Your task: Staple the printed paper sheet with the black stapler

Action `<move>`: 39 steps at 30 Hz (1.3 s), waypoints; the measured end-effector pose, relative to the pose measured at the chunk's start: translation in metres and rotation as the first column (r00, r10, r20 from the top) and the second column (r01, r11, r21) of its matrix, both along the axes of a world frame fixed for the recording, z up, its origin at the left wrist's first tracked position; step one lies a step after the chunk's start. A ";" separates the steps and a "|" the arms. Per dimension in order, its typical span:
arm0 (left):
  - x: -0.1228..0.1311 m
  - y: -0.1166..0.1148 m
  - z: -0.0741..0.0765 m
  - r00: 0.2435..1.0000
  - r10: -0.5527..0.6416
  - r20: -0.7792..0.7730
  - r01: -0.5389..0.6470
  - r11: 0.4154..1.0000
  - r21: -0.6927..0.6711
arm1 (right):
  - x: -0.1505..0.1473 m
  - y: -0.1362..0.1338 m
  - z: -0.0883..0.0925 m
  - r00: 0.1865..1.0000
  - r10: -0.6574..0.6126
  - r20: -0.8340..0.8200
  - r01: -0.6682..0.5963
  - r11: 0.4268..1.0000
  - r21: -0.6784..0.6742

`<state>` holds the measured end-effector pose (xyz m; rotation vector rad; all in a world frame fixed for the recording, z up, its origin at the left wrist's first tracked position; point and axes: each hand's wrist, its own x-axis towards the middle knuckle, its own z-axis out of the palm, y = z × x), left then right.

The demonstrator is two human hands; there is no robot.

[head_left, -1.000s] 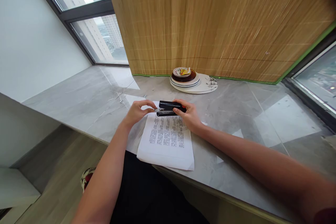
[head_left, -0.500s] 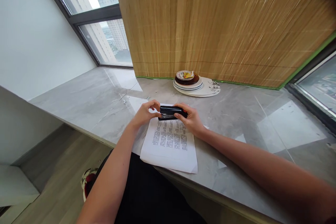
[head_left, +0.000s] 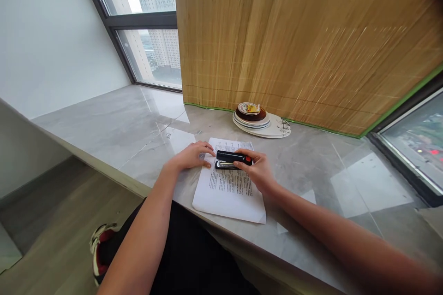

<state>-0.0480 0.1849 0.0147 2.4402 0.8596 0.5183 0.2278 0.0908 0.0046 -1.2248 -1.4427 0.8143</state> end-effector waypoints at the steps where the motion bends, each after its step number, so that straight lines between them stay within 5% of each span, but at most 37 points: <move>1: -0.001 0.002 -0.002 1.000 -0.006 0.010 0.006 1.000 -0.008 | -0.002 -0.002 0.001 1.000 0.007 0.004 -0.007 1.000 -0.008; 10: -0.004 0.000 0.003 0.997 -0.064 0.046 0.065 0.997 -0.030 | 0.005 -0.014 -0.004 0.989 0.077 0.125 -0.075 0.997 -0.021; 14: -0.002 -0.002 0.006 0.997 -0.069 0.020 0.070 0.997 -0.026 | 0.014 -0.023 -0.001 0.974 0.044 0.223 -0.074 0.989 0.129; 18: -0.006 0.000 0.006 0.998 -0.065 -0.002 0.065 0.997 -0.050 | 0.033 -0.032 0.005 0.955 -0.136 0.265 0.052 0.952 0.303; 21: -0.009 0.002 0.005 0.998 -0.056 0.014 0.057 0.996 -0.073 | 0.042 -0.034 0.003 0.951 -0.182 0.251 0.109 0.954 0.279; 34: -0.008 -0.002 0.009 0.994 0.076 -0.082 -0.092 0.974 -0.208 | 0.041 -0.033 0.000 0.964 -0.011 0.267 -0.070 0.953 0.293; 39: -0.011 0.000 0.007 0.993 0.096 -0.073 -0.111 0.967 -0.228 | 0.039 -0.028 -0.003 0.961 -0.027 0.274 -0.045 0.966 0.253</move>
